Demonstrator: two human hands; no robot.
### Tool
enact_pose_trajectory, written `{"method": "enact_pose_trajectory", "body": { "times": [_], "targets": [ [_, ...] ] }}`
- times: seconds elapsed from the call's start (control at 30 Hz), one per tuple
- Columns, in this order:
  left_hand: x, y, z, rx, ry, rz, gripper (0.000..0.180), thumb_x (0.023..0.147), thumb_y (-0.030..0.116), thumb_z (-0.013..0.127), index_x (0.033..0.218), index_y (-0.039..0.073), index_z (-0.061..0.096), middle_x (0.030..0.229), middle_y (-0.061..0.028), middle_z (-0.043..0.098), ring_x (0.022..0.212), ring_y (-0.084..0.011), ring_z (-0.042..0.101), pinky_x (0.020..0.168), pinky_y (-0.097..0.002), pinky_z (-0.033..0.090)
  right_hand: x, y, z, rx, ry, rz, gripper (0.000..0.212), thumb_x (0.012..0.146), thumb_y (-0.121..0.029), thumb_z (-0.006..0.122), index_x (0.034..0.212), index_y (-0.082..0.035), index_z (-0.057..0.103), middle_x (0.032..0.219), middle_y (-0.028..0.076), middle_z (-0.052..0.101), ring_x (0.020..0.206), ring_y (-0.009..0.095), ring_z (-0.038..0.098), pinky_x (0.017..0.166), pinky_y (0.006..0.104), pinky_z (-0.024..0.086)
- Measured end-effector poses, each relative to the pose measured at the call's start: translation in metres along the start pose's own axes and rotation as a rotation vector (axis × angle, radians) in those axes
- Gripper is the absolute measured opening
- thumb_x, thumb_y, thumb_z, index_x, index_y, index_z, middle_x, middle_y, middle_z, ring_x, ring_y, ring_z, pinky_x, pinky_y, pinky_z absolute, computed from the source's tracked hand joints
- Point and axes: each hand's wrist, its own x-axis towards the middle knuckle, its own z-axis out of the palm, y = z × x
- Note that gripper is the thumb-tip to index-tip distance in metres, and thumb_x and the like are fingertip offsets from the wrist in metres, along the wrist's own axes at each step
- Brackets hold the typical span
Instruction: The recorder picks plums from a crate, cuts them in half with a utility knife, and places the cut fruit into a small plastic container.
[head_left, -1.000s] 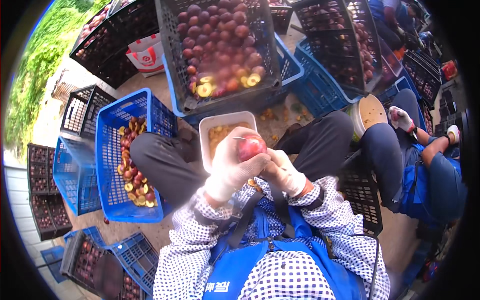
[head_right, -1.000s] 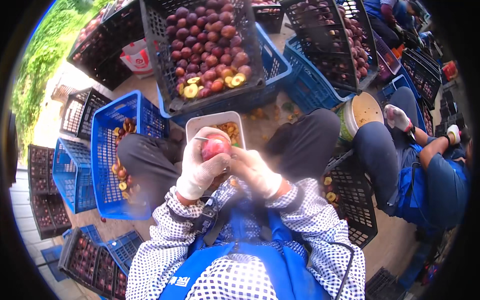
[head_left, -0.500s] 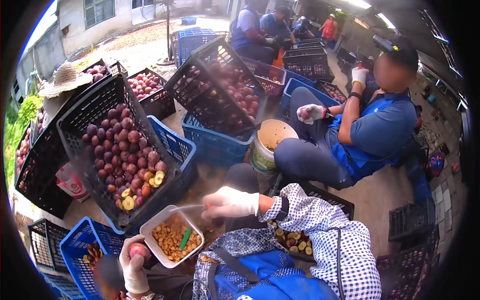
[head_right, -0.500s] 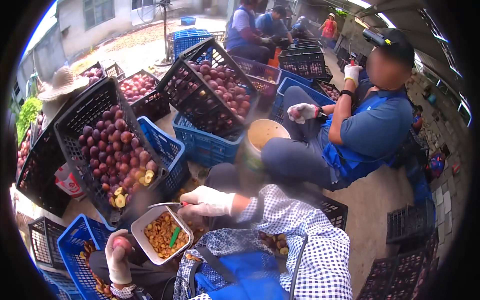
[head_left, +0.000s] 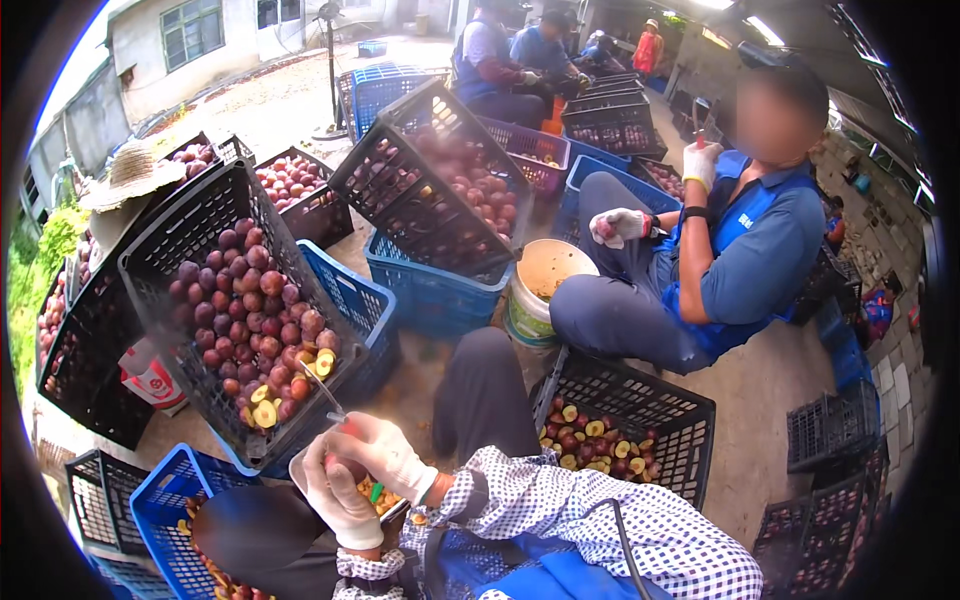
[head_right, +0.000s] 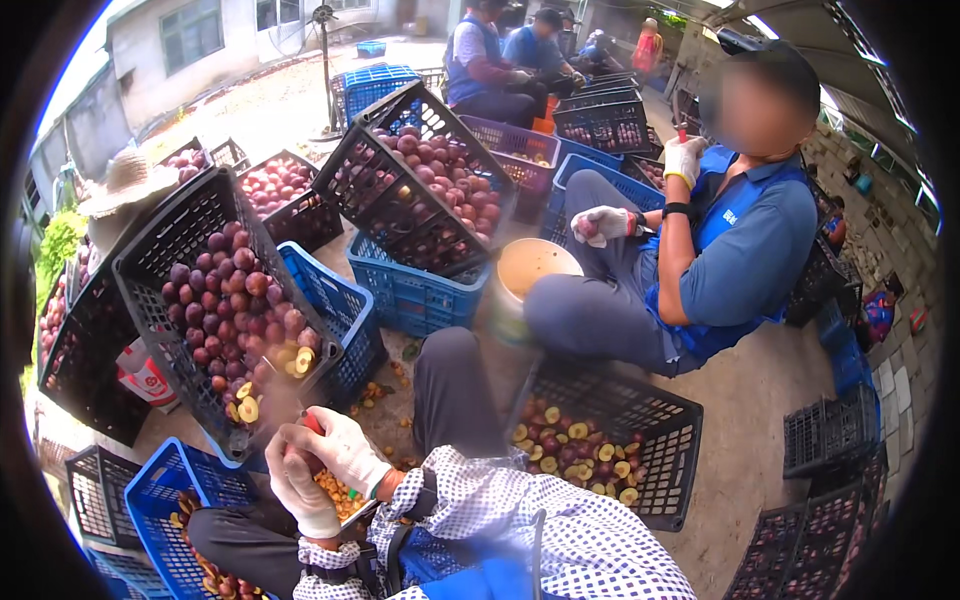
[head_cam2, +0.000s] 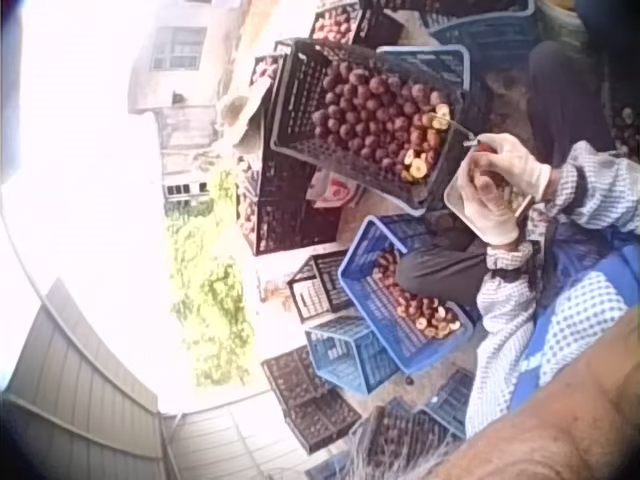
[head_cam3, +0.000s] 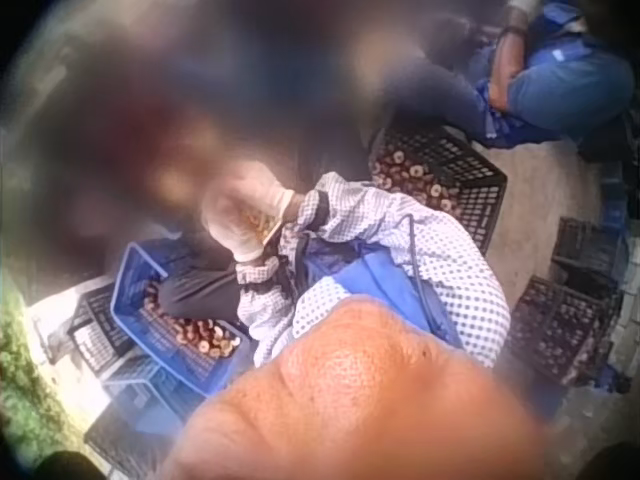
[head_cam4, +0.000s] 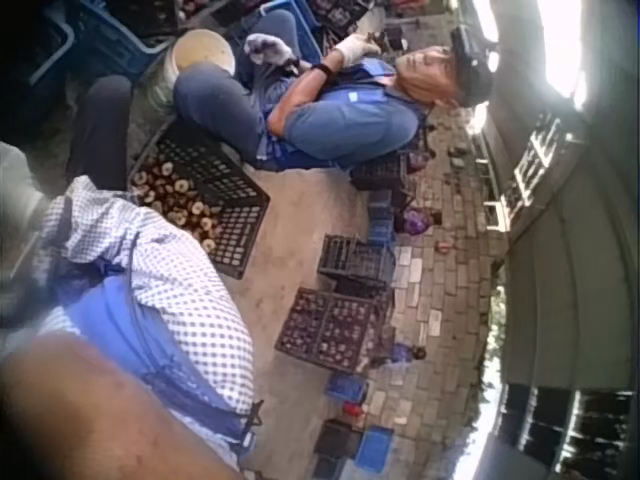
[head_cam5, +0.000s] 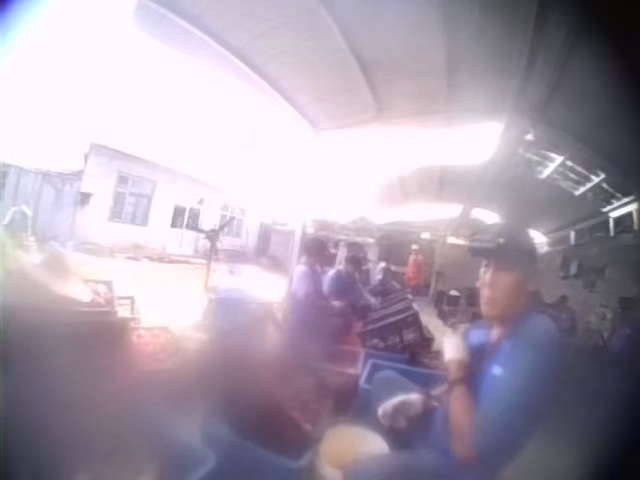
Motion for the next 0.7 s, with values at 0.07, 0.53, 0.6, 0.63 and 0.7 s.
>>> {"method": "enact_pose_trajectory", "body": {
  "times": [0.07, 0.53, 0.6, 0.63, 0.7],
  "targets": [
    [0.000, 0.014, 0.014, 0.155, 0.056, 0.146, 0.068, 0.102, 0.060, 0.045, 0.127, -0.003, 0.058, 0.107, -0.0133, 0.066, 0.100, -0.0209, 0.062, 0.088, -0.0346, 0.050, 0.003, 0.000, 0.001, 0.226, 0.034, 0.167, 0.026, 0.083, -0.015, 0.069, 0.109, -0.012, 0.068, 0.083, 0.007, 0.060, 0.076, 0.025, 0.064, 0.065, 0.0360, 0.052],
    [0.016, 0.026, 0.027, -0.686, 0.173, -0.618, 0.031, 0.101, 0.036, 0.053, 0.108, 0.006, 0.059, 0.087, -0.0051, 0.062, 0.073, -0.0155, 0.060, 0.064, -0.0285, 0.052, 0.034, -0.017, 0.001, -0.166, 0.291, -0.461, 0.018, 0.082, -0.015, 0.076, 0.078, -0.006, 0.061, 0.069, 0.010, 0.061, 0.060, 0.021, 0.061, 0.059, 0.0350, 0.050],
    [0.025, 0.044, 0.019, -1.125, 0.125, -1.066, 0.029, 0.099, 0.031, 0.060, 0.115, 0.007, 0.055, 0.085, -0.0059, 0.059, 0.069, -0.0239, 0.060, 0.060, -0.0281, 0.052, 0.029, -0.017, -0.004, 0.189, 0.228, 0.051, 0.022, 0.090, -0.021, 0.073, 0.081, -0.004, 0.062, 0.068, 0.003, 0.062, 0.055, 0.009, 0.053, 0.050, 0.0301, 0.046],
    [0.015, 0.026, 0.016, -1.174, 0.109, -0.905, 0.027, 0.101, 0.032, 0.057, 0.111, 0.007, 0.057, 0.089, -0.0067, 0.061, 0.071, -0.0217, 0.062, 0.060, -0.0270, 0.053, 0.022, -0.019, 0.003, 0.275, 0.174, 0.156, 0.024, 0.092, -0.023, 0.072, 0.082, -0.004, 0.063, 0.068, 0.001, 0.062, 0.056, 0.006, 0.051, 0.047, 0.0284, 0.044],
    [0.002, 0.004, 0.017, -1.066, 0.197, -0.723, 0.029, 0.102, 0.035, 0.054, 0.107, 0.007, 0.060, 0.094, -0.0074, 0.065, 0.075, -0.0189, 0.064, 0.062, -0.0263, 0.055, 0.005, 0.000, 0.013, 0.247, 0.135, 0.097, 0.027, 0.092, -0.028, 0.074, 0.088, -0.003, 0.066, 0.069, 0.001, 0.062, 0.053, 0.008, 0.053, 0.044, 0.0273, 0.042]
  ]
}}
